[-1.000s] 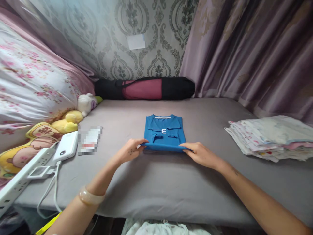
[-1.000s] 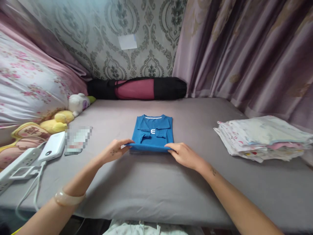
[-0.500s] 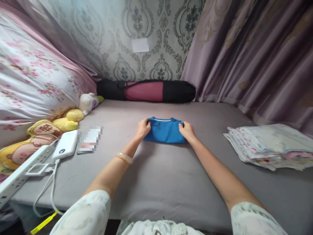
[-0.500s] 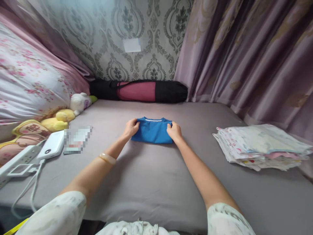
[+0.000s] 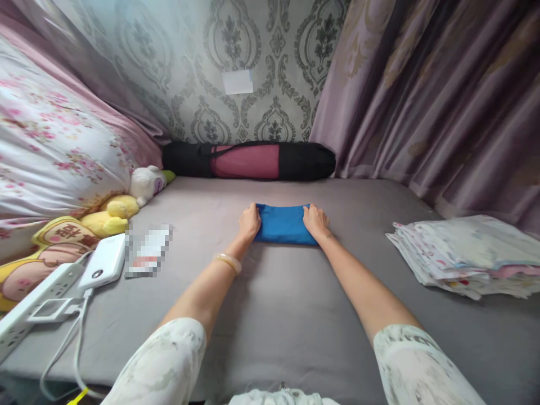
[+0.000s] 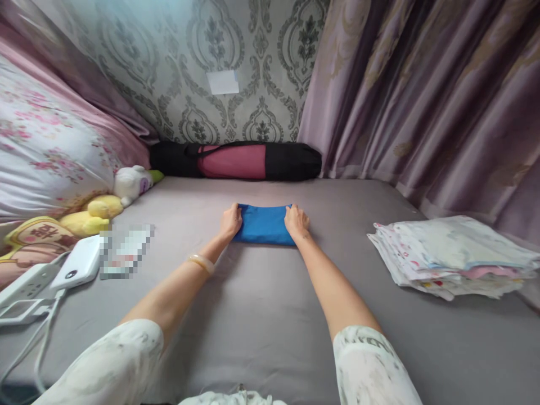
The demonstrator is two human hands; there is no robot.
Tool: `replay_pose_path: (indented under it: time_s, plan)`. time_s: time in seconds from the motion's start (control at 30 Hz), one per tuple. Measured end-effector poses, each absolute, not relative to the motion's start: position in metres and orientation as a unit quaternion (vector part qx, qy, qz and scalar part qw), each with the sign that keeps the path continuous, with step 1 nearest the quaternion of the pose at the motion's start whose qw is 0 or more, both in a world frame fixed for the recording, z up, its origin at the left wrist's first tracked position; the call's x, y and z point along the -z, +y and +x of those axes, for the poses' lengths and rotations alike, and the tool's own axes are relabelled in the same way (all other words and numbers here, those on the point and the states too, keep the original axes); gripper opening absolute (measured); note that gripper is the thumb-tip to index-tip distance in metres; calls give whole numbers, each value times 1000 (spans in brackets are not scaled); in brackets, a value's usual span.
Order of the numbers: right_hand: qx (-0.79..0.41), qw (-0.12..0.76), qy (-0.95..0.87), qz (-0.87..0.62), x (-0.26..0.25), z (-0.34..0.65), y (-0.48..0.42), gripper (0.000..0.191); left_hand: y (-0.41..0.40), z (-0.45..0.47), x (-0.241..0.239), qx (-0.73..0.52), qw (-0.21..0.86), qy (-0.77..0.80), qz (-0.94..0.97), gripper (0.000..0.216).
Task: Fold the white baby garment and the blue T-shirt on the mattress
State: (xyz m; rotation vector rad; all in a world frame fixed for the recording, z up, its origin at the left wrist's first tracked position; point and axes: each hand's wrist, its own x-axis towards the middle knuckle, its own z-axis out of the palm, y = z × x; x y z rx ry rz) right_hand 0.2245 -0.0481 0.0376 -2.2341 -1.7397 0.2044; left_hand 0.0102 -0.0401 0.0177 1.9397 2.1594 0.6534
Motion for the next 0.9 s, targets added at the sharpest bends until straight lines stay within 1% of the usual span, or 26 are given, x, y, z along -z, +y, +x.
replay_pose_path:
  time_s: [0.27,0.47,0.8,0.9]
  plan:
    - [-67,133,-588,-795,-29,220,-40,42,-32,14,-13,-163,50,732,660,36]
    - [-57,146,-573,-804,-22,222,-36,42,-29,15,-9,-167,40,749,639,35]
    - [-66,163,-545,-820,-18,221,-32,42,-25,12,-6,-200,61,769,604,32]
    - [-89,161,-547,-816,-22,225,-31,44,-23,10,-9,-206,92,781,582,32]
